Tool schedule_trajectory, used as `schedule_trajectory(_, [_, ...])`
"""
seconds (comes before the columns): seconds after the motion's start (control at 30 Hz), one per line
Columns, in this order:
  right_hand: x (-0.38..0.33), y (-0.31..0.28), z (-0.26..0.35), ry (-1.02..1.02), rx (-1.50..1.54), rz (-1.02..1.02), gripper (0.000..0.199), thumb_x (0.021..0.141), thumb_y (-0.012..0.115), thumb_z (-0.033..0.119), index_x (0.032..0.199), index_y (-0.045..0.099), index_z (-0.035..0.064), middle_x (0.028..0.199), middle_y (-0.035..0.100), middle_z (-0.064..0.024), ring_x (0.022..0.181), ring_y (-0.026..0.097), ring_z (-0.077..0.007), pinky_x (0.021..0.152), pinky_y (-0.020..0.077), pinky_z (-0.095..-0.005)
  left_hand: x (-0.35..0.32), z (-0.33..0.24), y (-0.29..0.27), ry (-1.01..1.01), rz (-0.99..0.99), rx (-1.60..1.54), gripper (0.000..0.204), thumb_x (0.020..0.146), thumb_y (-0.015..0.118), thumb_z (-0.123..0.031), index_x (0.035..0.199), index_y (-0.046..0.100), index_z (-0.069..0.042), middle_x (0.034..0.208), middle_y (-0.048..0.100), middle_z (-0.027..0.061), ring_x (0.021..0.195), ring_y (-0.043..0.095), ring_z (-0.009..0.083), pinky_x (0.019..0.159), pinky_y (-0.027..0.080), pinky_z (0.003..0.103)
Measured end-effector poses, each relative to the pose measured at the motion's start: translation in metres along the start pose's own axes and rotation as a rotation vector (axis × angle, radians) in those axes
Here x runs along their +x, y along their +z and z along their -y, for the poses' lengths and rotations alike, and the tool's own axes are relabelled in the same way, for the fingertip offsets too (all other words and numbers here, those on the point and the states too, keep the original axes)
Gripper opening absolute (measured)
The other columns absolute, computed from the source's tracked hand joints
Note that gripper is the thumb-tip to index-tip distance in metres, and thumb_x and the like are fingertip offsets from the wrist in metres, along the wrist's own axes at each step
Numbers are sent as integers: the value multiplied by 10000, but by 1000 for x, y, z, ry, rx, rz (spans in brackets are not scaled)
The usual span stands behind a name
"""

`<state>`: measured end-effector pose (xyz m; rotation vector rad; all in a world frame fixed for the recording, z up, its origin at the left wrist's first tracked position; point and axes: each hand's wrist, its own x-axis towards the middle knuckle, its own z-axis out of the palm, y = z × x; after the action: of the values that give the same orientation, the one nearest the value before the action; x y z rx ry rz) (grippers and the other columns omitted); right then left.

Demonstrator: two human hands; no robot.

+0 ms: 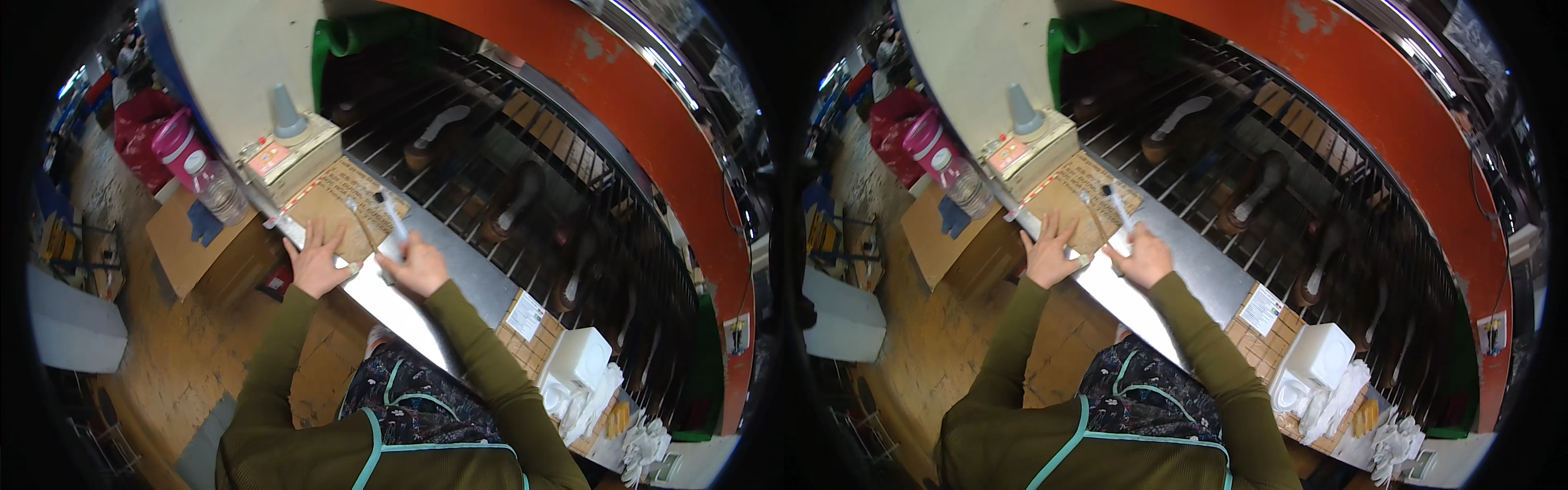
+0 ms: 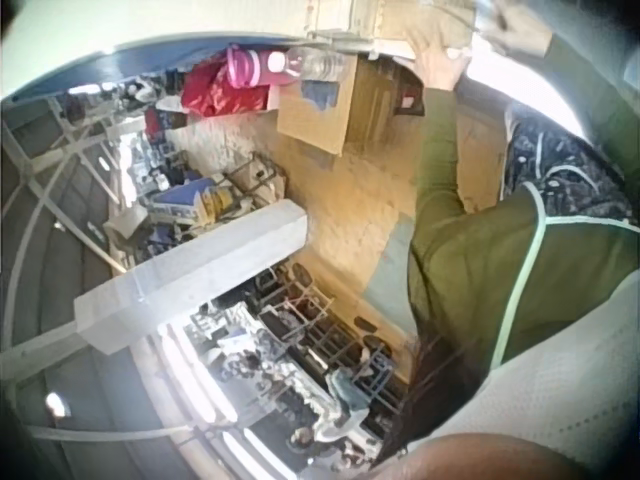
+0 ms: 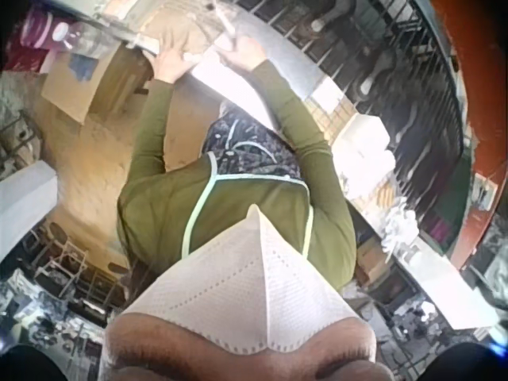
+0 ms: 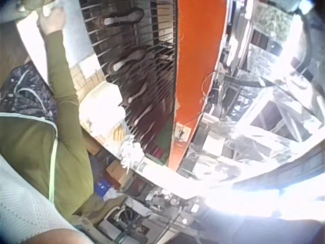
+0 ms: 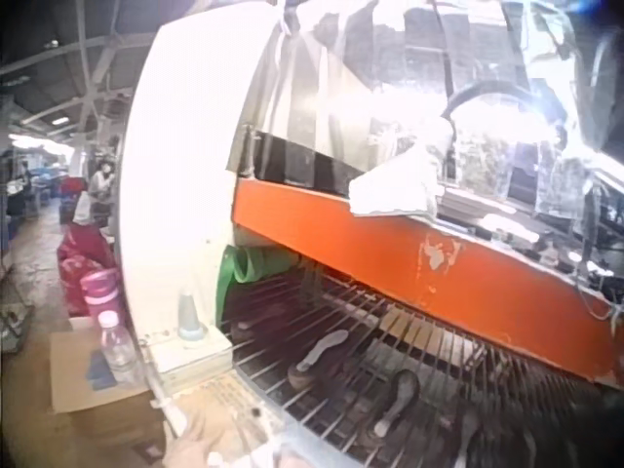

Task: The person applies a white adhesive to the sole of a brown shoe using a small brush. They repeatedly dip the brush into a container and spread the glue along the sole's edge and surface, rotating the shoe to cover different areas.

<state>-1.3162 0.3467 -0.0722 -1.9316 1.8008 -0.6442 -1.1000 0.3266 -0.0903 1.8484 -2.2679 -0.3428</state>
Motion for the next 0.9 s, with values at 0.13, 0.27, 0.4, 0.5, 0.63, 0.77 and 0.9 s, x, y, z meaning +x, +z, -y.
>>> schedule_trajectory(0.13, [1,39,-7,-132,82,-174,218,808,660,154,910,509,34,740,632,-158,668,641,-348,616,509,-405,-1,-6,5,20,-46,-14,878,679,658,-636,1436,396,-277,1549,212,145,1436,161,338,1000,86,777])
schedule_trajectory(0.27, [-8,-14,5,126,1008,100,217,830,591,-6,894,413,101,660,555,-88,509,543,-160,437,433,-277,-7,-5,3,10,-61,-35,853,688,662,-616,1423,415,-261,1547,206,144,1426,173,360,1000,99,777])
schedule_trajectory(0.4, [-48,-51,28,155,1126,58,260,838,563,-57,897,367,102,693,586,-106,546,579,-144,431,425,-225,-1,-8,2,-22,-34,-14,791,711,676,-559,1383,472,-196,1515,247,200,1402,207,407,1016,58,760])
schedule_trajectory(0.5, [-73,-36,29,139,900,-183,209,869,583,-5,910,392,68,740,601,-74,681,641,-157,529,496,-249,2,-18,-8,61,-168,-223,612,781,659,-467,1238,606,-63,1470,298,272,1404,211,403,1010,9,758])
schedule_trajectory(0.63, [-85,-16,37,129,693,-215,239,857,663,87,920,438,38,767,646,-98,669,630,-141,586,488,-263,-30,-73,-10,181,177,-1262,270,902,599,-201,1060,663,8,1060,655,181,1038,605,255,923,435,384])
schedule_trajectory(0.77, [-64,-29,-9,179,492,-477,336,871,665,285,915,442,37,883,592,-148,888,593,-247,769,467,-371,-17,-87,-21,124,-61,-1417,159,933,564,-135,892,650,-7,822,661,69,642,592,118,600,502,298])
schedule_trajectory(0.9, [6,-63,-110,564,-116,-691,587,791,701,473,1014,459,-13,1074,502,-232,1042,520,-378,911,423,-455,57,-39,-41,123,-407,-38,152,777,691,-215,841,746,-88,781,686,124,753,624,269,862,306,478])
